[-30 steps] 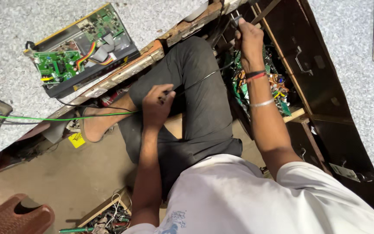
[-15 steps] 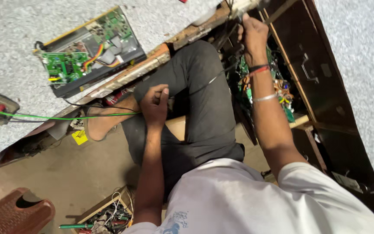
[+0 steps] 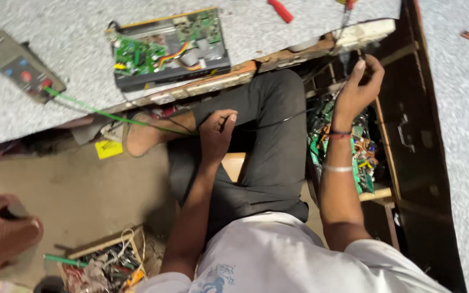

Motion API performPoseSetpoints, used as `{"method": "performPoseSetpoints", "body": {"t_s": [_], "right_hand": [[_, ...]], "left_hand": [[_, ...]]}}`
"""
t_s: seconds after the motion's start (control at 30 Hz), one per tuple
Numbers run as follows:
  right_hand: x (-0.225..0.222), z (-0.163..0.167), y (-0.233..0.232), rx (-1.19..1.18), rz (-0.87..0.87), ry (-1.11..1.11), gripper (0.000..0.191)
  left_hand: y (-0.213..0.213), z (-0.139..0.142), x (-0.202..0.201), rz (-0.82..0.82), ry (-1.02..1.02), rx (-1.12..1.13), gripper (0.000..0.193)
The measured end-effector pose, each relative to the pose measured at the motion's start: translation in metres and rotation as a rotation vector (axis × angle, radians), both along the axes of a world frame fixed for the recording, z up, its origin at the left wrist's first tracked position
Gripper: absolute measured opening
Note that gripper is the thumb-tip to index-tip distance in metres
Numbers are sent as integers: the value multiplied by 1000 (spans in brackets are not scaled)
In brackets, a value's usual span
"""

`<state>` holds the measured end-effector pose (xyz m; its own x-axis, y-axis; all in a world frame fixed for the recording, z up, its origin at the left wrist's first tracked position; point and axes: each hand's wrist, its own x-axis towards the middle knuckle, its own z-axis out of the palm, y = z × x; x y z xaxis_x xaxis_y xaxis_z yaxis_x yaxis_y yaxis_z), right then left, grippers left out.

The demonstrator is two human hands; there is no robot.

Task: The person sits on the floor at a low workbench repairing an electronic device with an exposed green circuit board. They connect multimeter test leads, probe and adjust components and wires on the board, reposition the device, and handle small parts while testing.

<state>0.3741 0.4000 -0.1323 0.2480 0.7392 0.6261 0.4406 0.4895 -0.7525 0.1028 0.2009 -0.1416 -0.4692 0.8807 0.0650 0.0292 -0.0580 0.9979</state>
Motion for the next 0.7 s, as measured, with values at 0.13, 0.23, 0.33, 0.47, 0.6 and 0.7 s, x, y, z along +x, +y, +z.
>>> {"method": "performPoseSetpoints", "body": {"t_s": [0.13,0.23,0.33,0.47,0.6,0.7], "right_hand": [[-54,25,-41,-389,329,302,29],[-94,49,-54,-199,575,6,29],[-124,67,-63,26,677,-281,42],[-155,78,-64,58,739,-311,82],[-177,81,-50,33,724,-360,89],[-187,79,-43,-15,739,-315,86]], "left_hand": [[-3,-7,-4,79,122,116,10],[1,-9,2,68,16,85,12],[3,-12,6,57,-23,43,11],[-1,-20,8,74,106,34,10],[-4,-28,6,54,66,-13,10],[-4,-30,3,72,150,42,10]]}}
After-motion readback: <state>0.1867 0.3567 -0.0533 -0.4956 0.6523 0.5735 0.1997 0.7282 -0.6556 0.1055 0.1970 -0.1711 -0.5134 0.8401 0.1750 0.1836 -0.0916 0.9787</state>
